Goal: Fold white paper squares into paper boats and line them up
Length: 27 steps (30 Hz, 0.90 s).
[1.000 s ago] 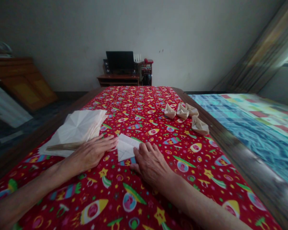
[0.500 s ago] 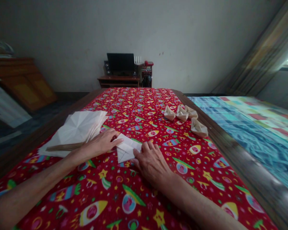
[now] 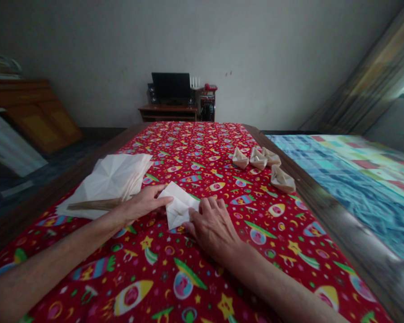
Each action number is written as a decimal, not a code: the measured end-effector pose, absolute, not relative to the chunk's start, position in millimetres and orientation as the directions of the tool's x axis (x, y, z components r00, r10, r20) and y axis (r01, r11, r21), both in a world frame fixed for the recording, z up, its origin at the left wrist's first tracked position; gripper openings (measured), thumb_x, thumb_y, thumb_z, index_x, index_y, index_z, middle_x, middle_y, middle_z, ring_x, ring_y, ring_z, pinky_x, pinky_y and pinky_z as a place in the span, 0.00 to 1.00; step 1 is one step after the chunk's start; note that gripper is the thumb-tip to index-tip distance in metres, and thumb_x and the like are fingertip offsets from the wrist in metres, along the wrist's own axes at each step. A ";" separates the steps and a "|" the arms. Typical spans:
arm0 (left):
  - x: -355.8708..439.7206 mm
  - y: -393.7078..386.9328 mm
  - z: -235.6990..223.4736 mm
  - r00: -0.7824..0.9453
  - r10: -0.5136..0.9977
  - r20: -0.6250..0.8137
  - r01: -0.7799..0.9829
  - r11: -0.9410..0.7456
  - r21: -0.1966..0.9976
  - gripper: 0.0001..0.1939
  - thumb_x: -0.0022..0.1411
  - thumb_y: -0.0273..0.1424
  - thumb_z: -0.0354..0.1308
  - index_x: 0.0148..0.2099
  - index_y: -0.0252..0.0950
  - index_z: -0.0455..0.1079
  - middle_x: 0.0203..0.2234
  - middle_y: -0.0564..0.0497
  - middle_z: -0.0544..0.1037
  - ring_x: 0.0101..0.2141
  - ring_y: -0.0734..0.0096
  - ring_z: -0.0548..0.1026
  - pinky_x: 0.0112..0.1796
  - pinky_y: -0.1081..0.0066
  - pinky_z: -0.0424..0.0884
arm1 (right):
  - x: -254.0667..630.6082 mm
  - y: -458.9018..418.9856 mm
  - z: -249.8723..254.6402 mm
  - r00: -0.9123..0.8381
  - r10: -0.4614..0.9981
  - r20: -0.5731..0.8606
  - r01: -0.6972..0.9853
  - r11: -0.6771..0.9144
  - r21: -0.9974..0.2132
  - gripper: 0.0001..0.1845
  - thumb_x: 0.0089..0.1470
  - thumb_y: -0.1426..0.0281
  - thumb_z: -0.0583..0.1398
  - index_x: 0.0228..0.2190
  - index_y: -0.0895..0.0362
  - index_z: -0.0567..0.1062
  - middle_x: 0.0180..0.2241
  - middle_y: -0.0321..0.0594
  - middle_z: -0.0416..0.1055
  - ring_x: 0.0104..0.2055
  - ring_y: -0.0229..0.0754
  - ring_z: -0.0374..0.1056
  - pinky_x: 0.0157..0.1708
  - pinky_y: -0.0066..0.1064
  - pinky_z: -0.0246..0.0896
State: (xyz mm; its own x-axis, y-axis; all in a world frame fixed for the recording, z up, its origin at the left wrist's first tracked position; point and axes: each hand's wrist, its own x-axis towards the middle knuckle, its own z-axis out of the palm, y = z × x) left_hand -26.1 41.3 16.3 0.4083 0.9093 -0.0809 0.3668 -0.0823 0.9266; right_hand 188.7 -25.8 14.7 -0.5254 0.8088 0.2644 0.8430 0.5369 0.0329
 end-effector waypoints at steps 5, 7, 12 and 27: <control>-18.5 33.6 20.8 0.333 0.943 -0.028 0.341 -0.093 0.935 0.17 0.54 0.39 0.58 0.41 0.32 0.69 0.35 0.47 0.77 0.33 0.64 0.75 0.33 0.70 0.69 | 181.8 -23.2 14.9 -0.560 0.777 0.287 0.821 0.567 0.066 0.22 0.54 0.50 0.56 0.36 0.57 0.72 0.34 0.42 0.67 0.37 0.46 0.60 0.37 0.37 0.50; -16.7 32.0 20.8 0.329 0.944 -0.012 0.301 -0.093 0.949 0.16 0.55 0.40 0.57 0.40 0.32 0.69 0.33 0.48 0.77 0.33 0.65 0.74 0.34 0.69 0.69 | 180.5 -23.2 13.5 -0.534 0.787 0.309 0.836 0.545 0.060 0.15 0.54 0.57 0.59 0.34 0.57 0.72 0.33 0.42 0.68 0.37 0.45 0.60 0.37 0.36 0.49; -12.3 26.3 22.9 0.324 0.946 -0.016 0.235 -0.064 0.970 0.18 0.56 0.45 0.56 0.37 0.33 0.67 0.31 0.50 0.75 0.34 0.65 0.73 0.36 0.68 0.70 | 186.1 -19.1 10.2 -0.572 0.727 0.381 0.805 0.587 0.089 0.06 0.57 0.73 0.55 0.32 0.57 0.73 0.31 0.41 0.68 0.32 0.41 0.58 0.33 0.34 0.49; -23.8 15.2 42.6 0.634 0.543 0.551 0.364 -0.838 0.407 0.22 0.64 0.33 0.50 0.60 0.39 0.55 0.58 0.44 0.61 0.59 0.60 0.57 0.59 0.57 0.54 | 225.4 4.5 51.8 -0.566 0.806 -0.175 0.567 0.226 -0.792 0.21 0.56 0.57 0.52 0.24 0.61 0.72 0.21 0.35 0.65 0.22 0.32 0.56 0.20 0.24 0.50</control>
State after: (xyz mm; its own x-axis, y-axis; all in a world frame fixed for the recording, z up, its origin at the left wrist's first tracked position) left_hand -23.8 15.2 42.6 0.6338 0.5431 0.5507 0.3638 -0.8376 0.4074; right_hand 225.4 4.5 51.8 -0.5655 0.8060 -0.1747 0.5673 0.2264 -0.7918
